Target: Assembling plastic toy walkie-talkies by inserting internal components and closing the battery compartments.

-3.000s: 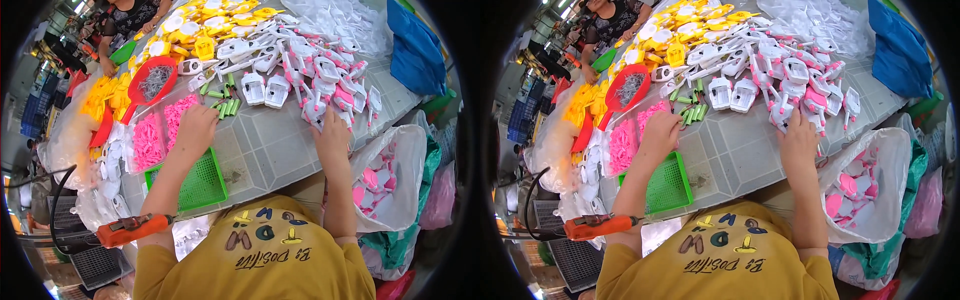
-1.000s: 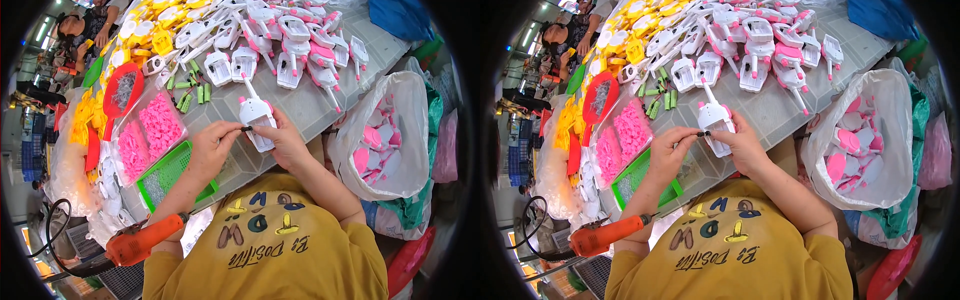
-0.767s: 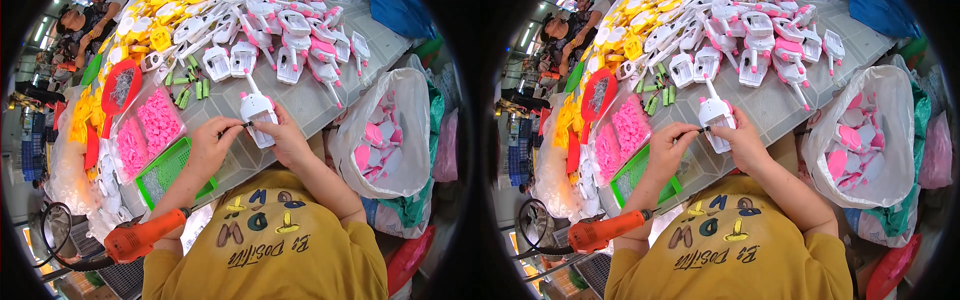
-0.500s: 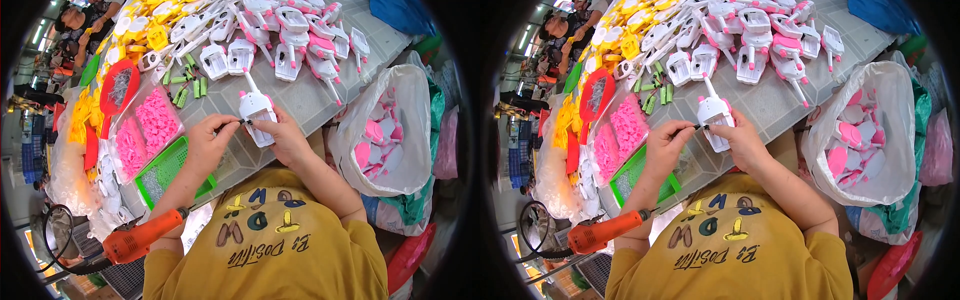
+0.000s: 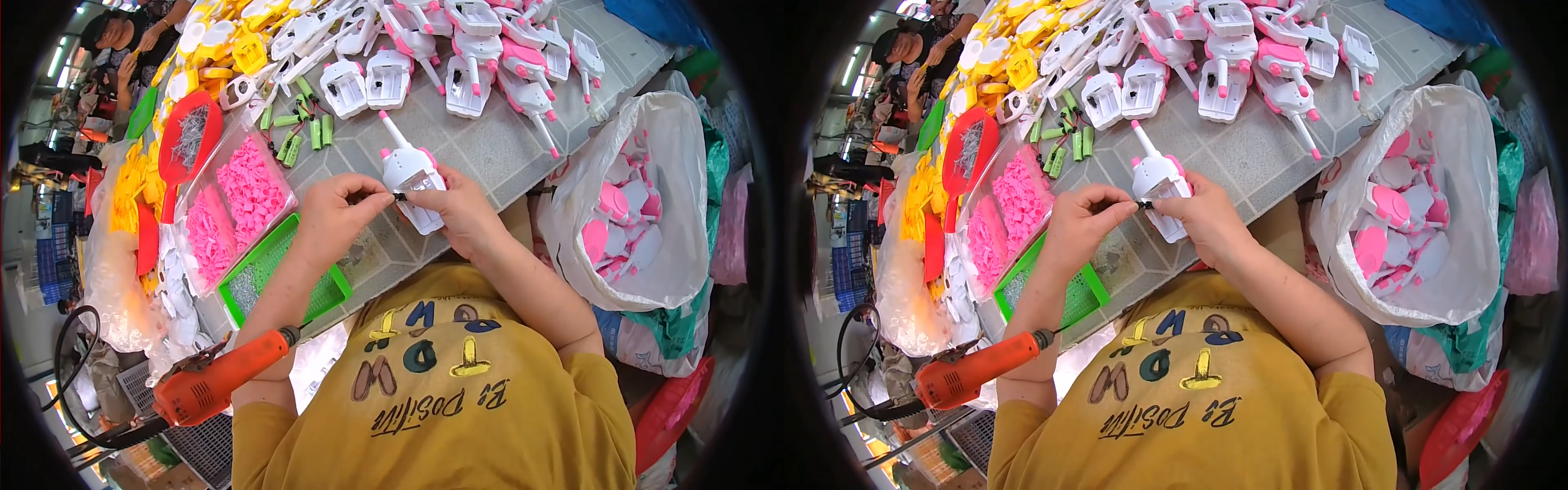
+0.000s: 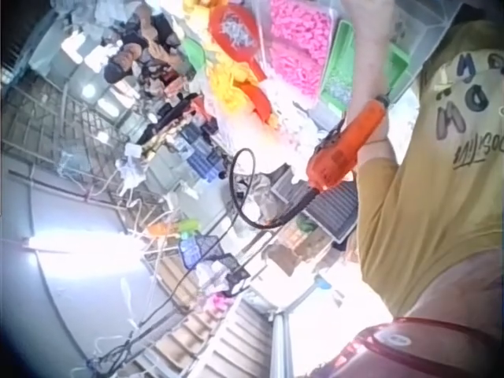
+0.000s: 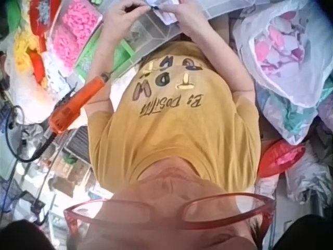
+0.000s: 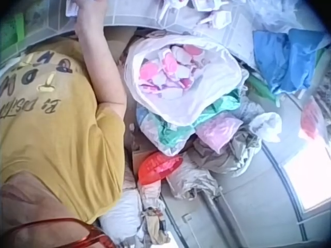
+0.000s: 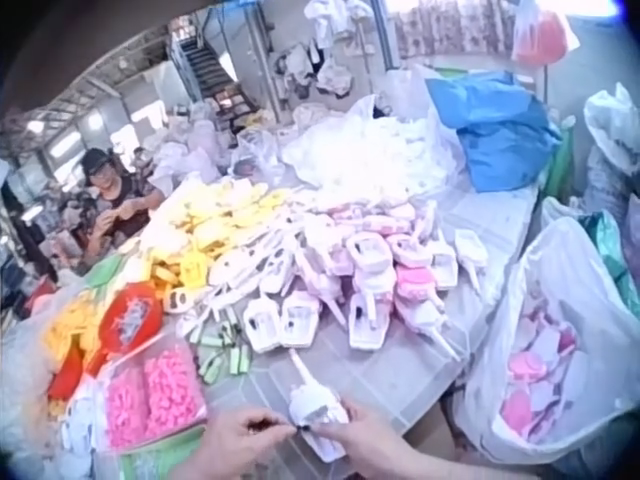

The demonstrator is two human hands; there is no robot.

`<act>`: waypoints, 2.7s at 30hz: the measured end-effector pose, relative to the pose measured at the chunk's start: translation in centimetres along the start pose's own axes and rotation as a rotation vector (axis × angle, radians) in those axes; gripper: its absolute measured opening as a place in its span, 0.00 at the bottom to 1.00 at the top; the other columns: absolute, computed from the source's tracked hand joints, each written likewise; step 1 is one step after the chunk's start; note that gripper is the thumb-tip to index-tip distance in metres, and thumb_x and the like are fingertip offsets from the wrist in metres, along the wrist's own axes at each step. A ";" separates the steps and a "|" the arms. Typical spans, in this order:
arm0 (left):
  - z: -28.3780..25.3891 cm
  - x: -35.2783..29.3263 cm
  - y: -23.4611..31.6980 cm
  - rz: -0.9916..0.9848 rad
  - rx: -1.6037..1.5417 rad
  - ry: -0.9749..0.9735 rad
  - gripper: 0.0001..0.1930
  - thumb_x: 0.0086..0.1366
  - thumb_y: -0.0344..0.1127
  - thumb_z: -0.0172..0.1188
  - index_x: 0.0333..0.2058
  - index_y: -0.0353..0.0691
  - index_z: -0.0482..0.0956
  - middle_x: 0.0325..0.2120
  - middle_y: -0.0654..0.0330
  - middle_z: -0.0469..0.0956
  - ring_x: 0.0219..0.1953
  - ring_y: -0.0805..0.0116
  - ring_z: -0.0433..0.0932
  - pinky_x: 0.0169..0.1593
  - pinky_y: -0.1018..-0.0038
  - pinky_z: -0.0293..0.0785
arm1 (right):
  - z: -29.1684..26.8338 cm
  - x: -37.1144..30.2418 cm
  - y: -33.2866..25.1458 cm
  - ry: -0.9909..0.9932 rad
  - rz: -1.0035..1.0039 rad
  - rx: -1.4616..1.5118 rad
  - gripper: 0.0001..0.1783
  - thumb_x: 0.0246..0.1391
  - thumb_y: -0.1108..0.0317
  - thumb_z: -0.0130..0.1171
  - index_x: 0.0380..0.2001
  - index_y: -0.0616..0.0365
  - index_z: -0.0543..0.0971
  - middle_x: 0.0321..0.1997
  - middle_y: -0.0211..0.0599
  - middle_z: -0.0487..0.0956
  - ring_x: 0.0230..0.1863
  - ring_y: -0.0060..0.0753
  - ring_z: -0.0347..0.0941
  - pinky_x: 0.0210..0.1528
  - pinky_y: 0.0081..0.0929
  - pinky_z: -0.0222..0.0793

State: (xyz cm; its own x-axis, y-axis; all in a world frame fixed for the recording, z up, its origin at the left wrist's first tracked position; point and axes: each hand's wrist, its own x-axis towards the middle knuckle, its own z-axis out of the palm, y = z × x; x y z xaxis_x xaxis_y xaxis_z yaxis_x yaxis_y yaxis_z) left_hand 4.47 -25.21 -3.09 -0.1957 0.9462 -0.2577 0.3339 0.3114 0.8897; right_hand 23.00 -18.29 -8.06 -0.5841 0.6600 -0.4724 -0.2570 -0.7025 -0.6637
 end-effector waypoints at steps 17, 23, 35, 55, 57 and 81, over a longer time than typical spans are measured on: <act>-0.9 1.7 0.6 0.068 0.181 -0.155 0.10 0.60 0.34 0.68 0.34 0.31 0.85 0.28 0.59 0.83 0.31 0.74 0.79 0.37 0.74 0.75 | -0.3 0.6 0.1 0.012 0.012 -0.071 0.27 0.52 0.78 0.64 0.57 0.71 0.74 0.47 0.44 0.81 0.45 0.35 0.80 0.47 0.32 0.76; -1.0 1.8 1.6 0.101 0.314 -0.193 0.07 0.61 0.31 0.69 0.33 0.32 0.84 0.28 0.64 0.80 0.32 0.78 0.76 0.37 0.78 0.72 | -0.3 0.7 0.2 0.037 0.006 -0.096 0.26 0.52 0.77 0.65 0.55 0.69 0.75 0.46 0.43 0.81 0.44 0.34 0.80 0.46 0.32 0.76; -0.8 2.3 2.4 0.048 0.354 -0.245 0.10 0.59 0.35 0.66 0.33 0.32 0.84 0.24 0.56 0.80 0.28 0.70 0.77 0.35 0.71 0.73 | -0.6 0.8 0.1 0.009 0.013 -0.185 0.26 0.53 0.75 0.66 0.55 0.70 0.74 0.48 0.44 0.82 0.45 0.34 0.81 0.49 0.32 0.76; 2.0 -0.4 1.3 0.402 0.284 0.072 0.11 0.60 0.29 0.66 0.41 0.36 0.78 0.31 0.52 0.80 0.33 0.52 0.81 0.38 0.62 0.76 | 0.2 -0.6 -0.9 -0.050 -0.104 0.158 0.32 0.55 0.74 0.62 0.63 0.59 0.66 0.53 0.37 0.77 0.52 0.32 0.76 0.53 0.31 0.72; 2.7 -0.9 0.8 0.467 0.316 0.109 0.12 0.59 0.27 0.66 0.42 0.36 0.77 0.31 0.52 0.79 0.34 0.52 0.80 0.39 0.61 0.76 | 0.8 -0.9 -1.1 -0.058 -0.142 0.175 0.33 0.54 0.75 0.62 0.63 0.58 0.66 0.53 0.36 0.77 0.53 0.33 0.76 0.53 0.32 0.72; 2.1 -0.8 1.5 0.313 0.055 0.079 0.14 0.61 0.29 0.71 0.44 0.35 0.81 0.36 0.58 0.83 0.38 0.72 0.81 0.45 0.72 0.78 | -0.2 -0.2 0.6 -0.011 -0.269 -0.009 0.38 0.52 0.75 0.58 0.69 0.53 0.64 0.55 0.33 0.75 0.54 0.29 0.74 0.54 0.29 0.71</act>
State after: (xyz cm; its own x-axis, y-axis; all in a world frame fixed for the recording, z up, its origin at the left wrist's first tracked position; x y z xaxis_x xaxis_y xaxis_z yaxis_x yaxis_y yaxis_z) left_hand 7.04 -25.30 -2.32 -0.1461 0.9876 0.0570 0.4382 0.0129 0.8988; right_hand 23.13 -18.79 -8.54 -0.5045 0.8195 -0.2719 -0.3969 -0.4998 -0.7699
